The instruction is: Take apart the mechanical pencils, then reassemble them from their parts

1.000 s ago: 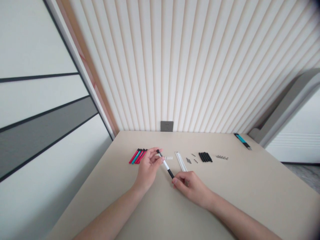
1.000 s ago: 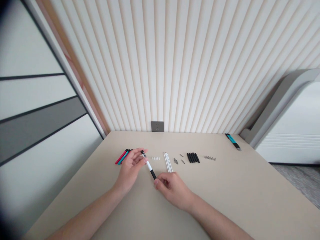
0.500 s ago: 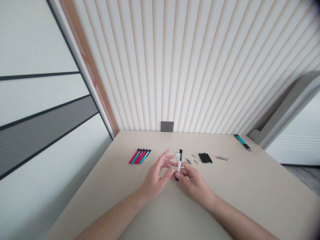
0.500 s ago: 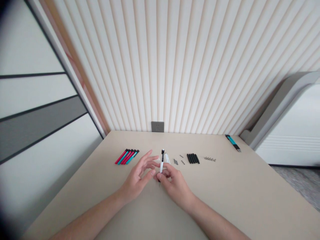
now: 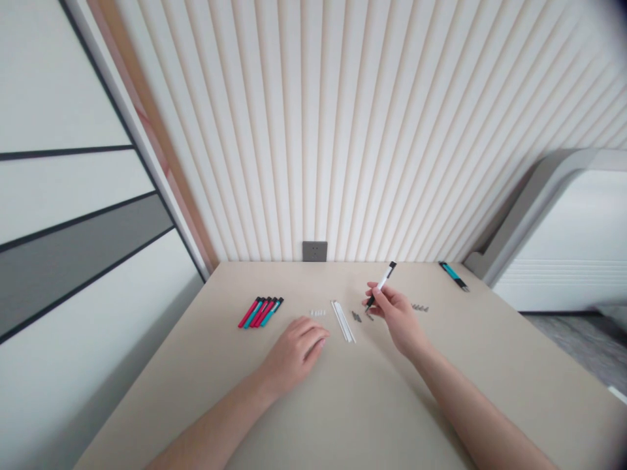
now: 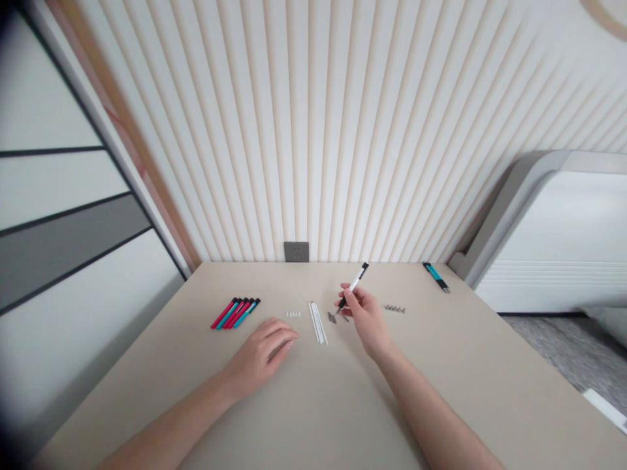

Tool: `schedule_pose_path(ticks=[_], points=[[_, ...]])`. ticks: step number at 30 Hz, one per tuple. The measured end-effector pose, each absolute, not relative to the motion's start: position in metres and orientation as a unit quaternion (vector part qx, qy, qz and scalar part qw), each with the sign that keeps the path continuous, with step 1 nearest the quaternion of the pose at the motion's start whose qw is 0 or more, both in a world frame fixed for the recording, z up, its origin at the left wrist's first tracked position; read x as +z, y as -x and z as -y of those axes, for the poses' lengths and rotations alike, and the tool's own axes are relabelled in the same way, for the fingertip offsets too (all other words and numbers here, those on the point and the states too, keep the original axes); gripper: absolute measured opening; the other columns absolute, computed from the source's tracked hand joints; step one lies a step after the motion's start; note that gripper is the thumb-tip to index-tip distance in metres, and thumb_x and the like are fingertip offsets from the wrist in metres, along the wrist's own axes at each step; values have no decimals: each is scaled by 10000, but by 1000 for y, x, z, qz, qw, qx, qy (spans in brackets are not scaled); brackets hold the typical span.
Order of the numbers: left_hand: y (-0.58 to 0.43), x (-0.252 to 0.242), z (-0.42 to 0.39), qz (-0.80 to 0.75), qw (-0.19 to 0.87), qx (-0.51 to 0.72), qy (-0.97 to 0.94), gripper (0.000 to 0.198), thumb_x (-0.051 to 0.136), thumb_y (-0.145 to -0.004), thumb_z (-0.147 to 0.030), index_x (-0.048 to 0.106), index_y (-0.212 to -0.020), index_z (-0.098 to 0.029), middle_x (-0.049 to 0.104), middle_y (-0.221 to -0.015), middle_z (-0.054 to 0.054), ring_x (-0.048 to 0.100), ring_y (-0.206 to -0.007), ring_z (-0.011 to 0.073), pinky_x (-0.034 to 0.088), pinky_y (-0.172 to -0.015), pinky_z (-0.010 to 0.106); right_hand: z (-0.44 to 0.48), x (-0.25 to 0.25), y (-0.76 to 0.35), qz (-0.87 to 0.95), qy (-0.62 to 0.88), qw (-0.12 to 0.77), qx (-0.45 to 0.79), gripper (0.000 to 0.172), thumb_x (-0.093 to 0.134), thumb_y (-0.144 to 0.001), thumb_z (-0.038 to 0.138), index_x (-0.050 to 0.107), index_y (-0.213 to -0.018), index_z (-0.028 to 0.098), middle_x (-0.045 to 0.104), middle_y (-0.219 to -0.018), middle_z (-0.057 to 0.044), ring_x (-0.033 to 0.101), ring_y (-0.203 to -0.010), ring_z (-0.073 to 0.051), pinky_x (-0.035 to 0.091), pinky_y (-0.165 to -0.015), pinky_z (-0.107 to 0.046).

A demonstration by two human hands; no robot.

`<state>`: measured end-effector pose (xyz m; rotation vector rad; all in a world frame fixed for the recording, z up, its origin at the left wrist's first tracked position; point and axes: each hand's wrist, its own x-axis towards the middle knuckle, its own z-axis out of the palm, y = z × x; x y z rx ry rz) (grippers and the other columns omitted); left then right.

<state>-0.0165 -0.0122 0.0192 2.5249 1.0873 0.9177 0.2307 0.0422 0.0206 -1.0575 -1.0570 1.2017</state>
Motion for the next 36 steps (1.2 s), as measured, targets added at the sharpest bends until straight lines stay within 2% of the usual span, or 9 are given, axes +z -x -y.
schedule_pose_path(ticks=[3,7,13,18,22,25,27,31,36], points=[[17,18,12,-368,121,302,-871,165,479,-947,-156,635,-995,-174,652,-929,52,566,-915,194,467,-869,365,-52,24,-249,400,455,585,539,441,745,-750,413,612,-1099,179,683,-804,-18,659,-652,-135,528,-536,-213],[18,16,11,-357,117,295,-879,165,479,-945,-148,636,-979,-182,654,-920,45,568,-907,189,462,-865,358,-60,29,-265,319,430,619,575,466,735,-753,209,515,-1163,242,734,-900,-38,706,-720,-172,587,-572,-252],[17,18,11,-355,112,287,-883,170,486,-936,-137,643,-971,-190,651,-910,39,570,-901,186,463,-864,350,-65,39,-280,180,373,567,712,67,564,-840,100,573,-884,149,720,-777,-53,597,-471,-67,525,-411,-121],[17,19,12,-349,103,285,-886,169,485,-933,-140,645,-950,-193,653,-893,39,574,-882,184,472,-842,342,-71,46,-304,181,370,564,716,167,521,-850,104,618,-983,127,638,-602,12,501,-371,-50,455,-329,-103],[17,20,12,-344,93,277,-893,172,479,-933,-138,642,-938,-193,652,-886,39,579,-874,186,478,-833,340,-82,46,-335,210,412,589,663,252,478,-826,66,640,-1012,116,729,-791,-77,682,-634,-119,587,-552,-183],[17,20,12,-338,90,272,-897,176,477,-934,-140,646,-939,-190,647,-879,40,578,-867,186,479,-830,338,-90,43,-362,289,470,583,596,211,533,-808,95,656,-978,125,737,-905,-107,702,-776,-149,596,-674,-230],[18,19,12,-336,95,268,-898,177,477,-935,-138,647,-946,-190,646,-886,39,575,-870,186,475,-833,340,-95,40,-380,383,522,568,508,185,590,-826,212,661,-980,138,725,-888,-108,688,-758,-161,582,-656,-255],[19,16,11,-337,102,257,-900,180,466,-947,-143,638,-959,-193,642,-897,39,567,-878,187,464,-847,349,-106,30,-410,473,597,521,384,385,620,-807,462,678,-1006,138,644,-692,-41,566,-532,-123,473,-476,-230],[20,17,10,-335,102,254,-901,182,464,-946,-138,637,-955,-193,639,-896,40,570,-875,187,469,-835,342,-120,17,-439,508,688,465,230,445,591,-788,523,718,-895,111,545,-538,8,466,-463,-112,354,-432,-229]])
